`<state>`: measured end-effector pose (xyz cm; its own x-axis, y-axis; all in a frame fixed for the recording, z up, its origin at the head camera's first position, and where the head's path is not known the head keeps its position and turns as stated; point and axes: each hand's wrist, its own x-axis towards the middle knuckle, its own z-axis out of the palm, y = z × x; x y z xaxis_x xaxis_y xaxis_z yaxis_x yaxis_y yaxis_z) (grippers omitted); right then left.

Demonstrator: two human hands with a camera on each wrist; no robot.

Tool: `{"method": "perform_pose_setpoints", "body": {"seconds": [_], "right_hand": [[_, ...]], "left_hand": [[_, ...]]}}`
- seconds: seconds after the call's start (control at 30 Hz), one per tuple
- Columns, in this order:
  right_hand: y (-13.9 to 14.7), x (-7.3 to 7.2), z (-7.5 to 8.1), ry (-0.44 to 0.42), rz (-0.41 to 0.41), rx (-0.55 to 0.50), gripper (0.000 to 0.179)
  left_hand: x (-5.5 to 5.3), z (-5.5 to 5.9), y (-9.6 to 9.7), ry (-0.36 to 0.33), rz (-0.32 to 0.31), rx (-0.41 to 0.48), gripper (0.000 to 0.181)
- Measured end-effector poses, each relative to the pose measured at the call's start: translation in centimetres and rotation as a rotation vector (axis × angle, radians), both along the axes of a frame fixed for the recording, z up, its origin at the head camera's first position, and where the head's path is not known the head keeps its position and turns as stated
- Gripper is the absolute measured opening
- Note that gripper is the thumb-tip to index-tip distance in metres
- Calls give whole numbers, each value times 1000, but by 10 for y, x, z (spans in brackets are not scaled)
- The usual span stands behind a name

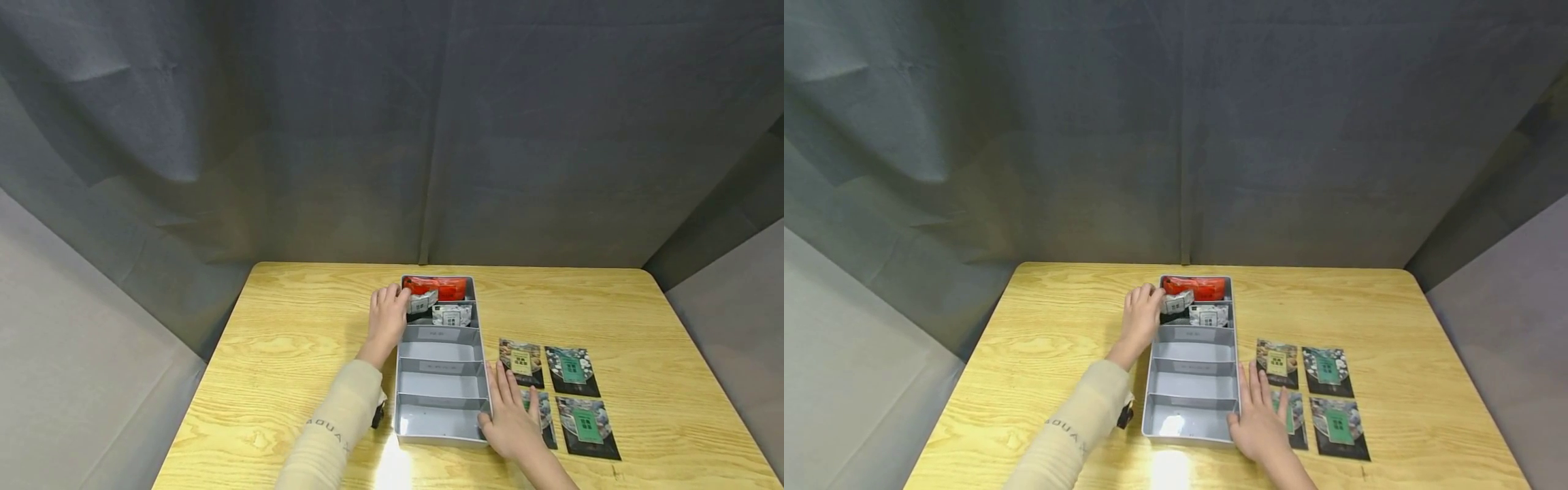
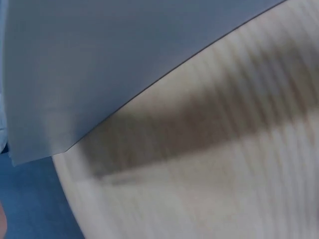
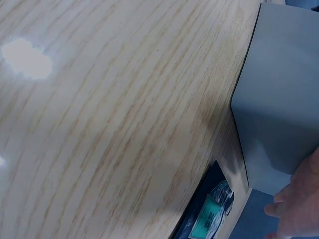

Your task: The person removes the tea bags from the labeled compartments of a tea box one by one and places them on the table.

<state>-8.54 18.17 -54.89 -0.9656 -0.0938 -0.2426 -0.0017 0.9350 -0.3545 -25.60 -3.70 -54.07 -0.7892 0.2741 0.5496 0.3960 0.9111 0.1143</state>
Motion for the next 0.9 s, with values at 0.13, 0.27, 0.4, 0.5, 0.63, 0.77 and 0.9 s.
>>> {"method": "perform_pose_setpoints", "body": {"seconds": [0.13, 0.27, 0.4, 0.5, 0.63, 0.77, 0.9], "right_hand": [[0, 1, 1, -3, 2, -4, 80], [0, 1, 1, -18, 1, -3, 80], [1, 1, 1, -28, -5, -12, 81], [0, 1, 1, -30, -5, -12, 80], [-1, 1, 0, -23, -5, -12, 79], [-1, 1, -1, -24, -5, -17, 80], [0, 1, 0, -25, -3, -11, 80]], "left_hand": [[-3, 13, -7, 59, -33, 50, 9], [-4, 24, -17, 78, -65, 95, 11], [-4, 28, -30, 55, -93, 140, 11], [-4, 27, -44, 47, -98, 186, 12], [-3, 23, -65, 30, -71, 241, 14], [-1, 16, -83, -32, -8, 280, 15], [2, 4, -94, -176, 32, 251, 18]]}}
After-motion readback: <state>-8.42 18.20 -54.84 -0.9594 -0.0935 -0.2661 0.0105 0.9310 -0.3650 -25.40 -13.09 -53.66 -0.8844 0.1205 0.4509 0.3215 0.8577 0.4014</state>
